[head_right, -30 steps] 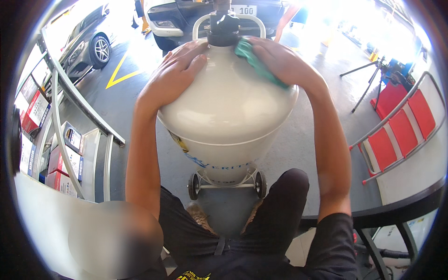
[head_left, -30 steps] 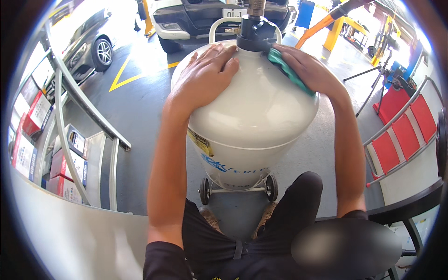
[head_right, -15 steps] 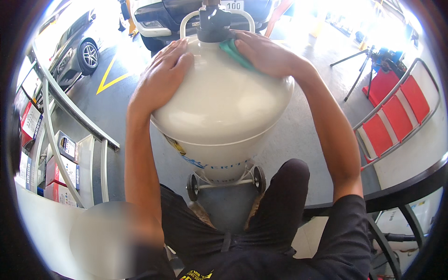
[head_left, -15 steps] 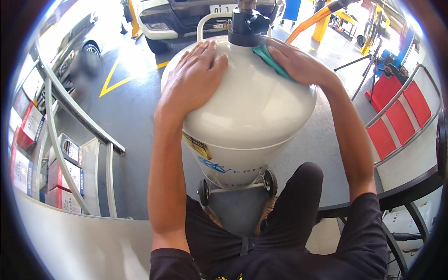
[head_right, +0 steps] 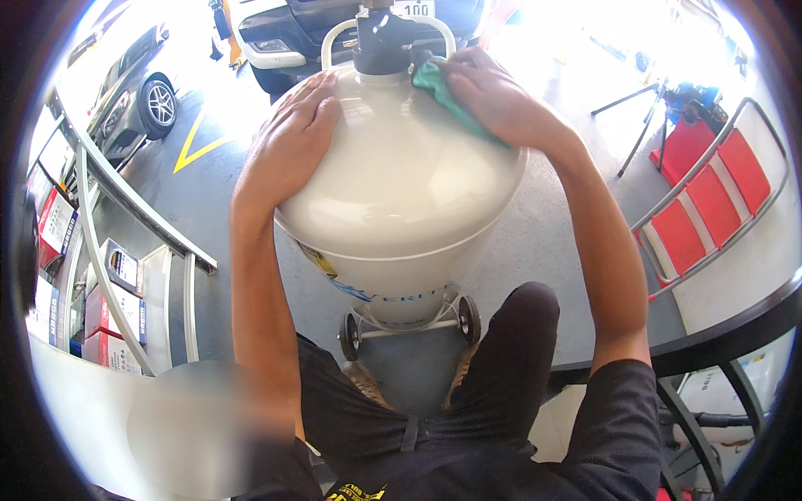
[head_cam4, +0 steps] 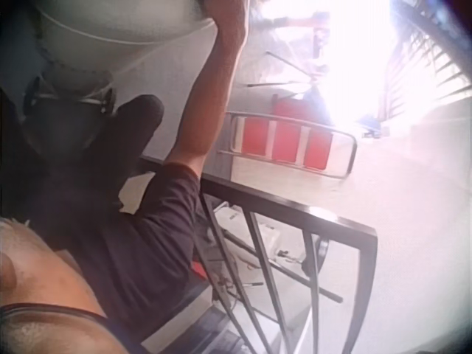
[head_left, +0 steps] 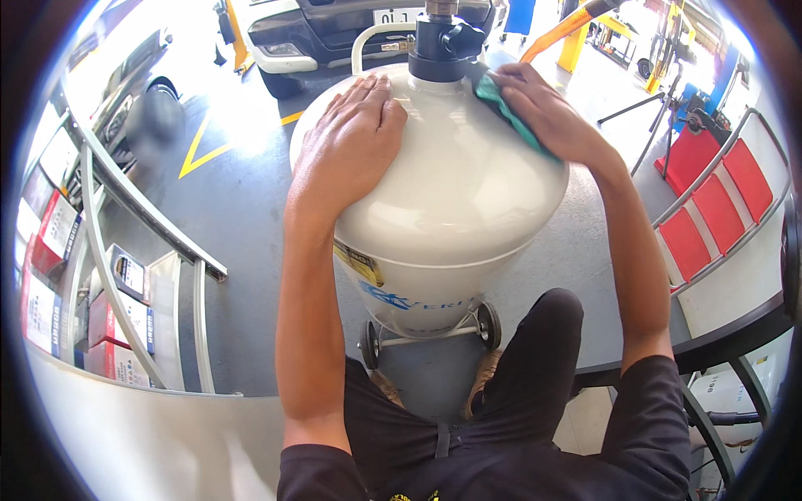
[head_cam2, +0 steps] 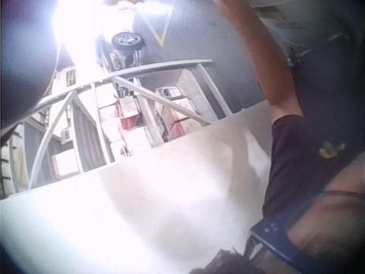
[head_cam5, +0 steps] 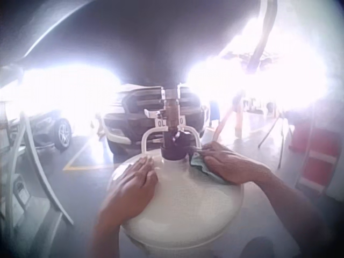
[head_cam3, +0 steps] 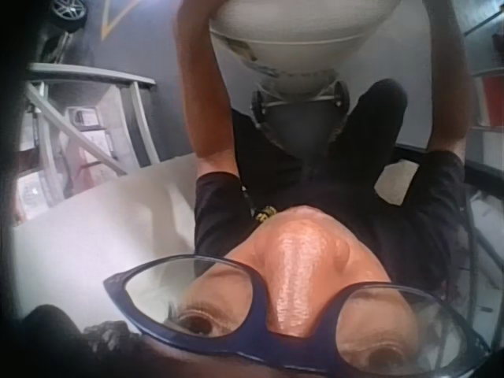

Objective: The person wipes the exterior of a white cylindrical tank with a green cloth, then moves the tank and wipes a metal handle attached to it. The person also briefly handles a red jack and a black oil drain pan.

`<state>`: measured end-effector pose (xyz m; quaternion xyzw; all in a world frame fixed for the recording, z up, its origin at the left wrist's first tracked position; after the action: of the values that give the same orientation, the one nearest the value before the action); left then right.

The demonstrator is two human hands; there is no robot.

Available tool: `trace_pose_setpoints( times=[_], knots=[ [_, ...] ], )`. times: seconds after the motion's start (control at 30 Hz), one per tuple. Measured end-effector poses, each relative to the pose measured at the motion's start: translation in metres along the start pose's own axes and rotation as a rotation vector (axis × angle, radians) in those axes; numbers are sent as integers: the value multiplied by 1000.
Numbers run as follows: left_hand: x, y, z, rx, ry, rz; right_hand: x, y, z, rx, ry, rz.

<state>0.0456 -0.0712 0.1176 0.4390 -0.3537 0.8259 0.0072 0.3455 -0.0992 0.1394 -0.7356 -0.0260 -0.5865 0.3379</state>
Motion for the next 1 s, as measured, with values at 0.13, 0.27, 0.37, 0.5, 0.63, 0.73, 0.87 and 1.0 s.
trace_pose_setpoints(
  times=[0.13, 0.27, 0.37, 0.5, 0.63, 0.73, 0.87, 1.0],
  knots=[
    [0, -1, -3, -152, -46, 28, -3, -54, 54, 137, 26, -133],
    [-7, -2, -40, -390, -129, 75, -17, -97, 14, -126, -270, -151],
    [20, -10, -33, -243, -39, -118, -72, -144, 63, 97, -91, 140],
    [12, -53, -87, -238, 50, -300, -120, -176, 63, 19, 77, -104],
    [-19, -141, -166, -19, 448, -347, -104, -143, 43, -21, -119, 27],
    [-28, -176, -174, -224, 369, -449, -74, -109, 20, -167, -383, 229],
    [-56, -188, -152, -328, 198, -367, -68, -80, 39, -298, -440, 399],
    [-44, -168, -167, -368, 101, -274, -53, -62, 21, -303, -573, 356]
  ],
)
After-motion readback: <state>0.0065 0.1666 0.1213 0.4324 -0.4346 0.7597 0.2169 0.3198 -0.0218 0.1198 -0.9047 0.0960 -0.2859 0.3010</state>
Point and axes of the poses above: each hand's wrist, its own y-axis away from the middle knuckle, its own x-axis out of the back of the hand, z = x × y, the point moved 1 cm from there along -y, towards the middle knuckle, and after that the axes turned 6 degrees about -y, right-handed, at the moved point
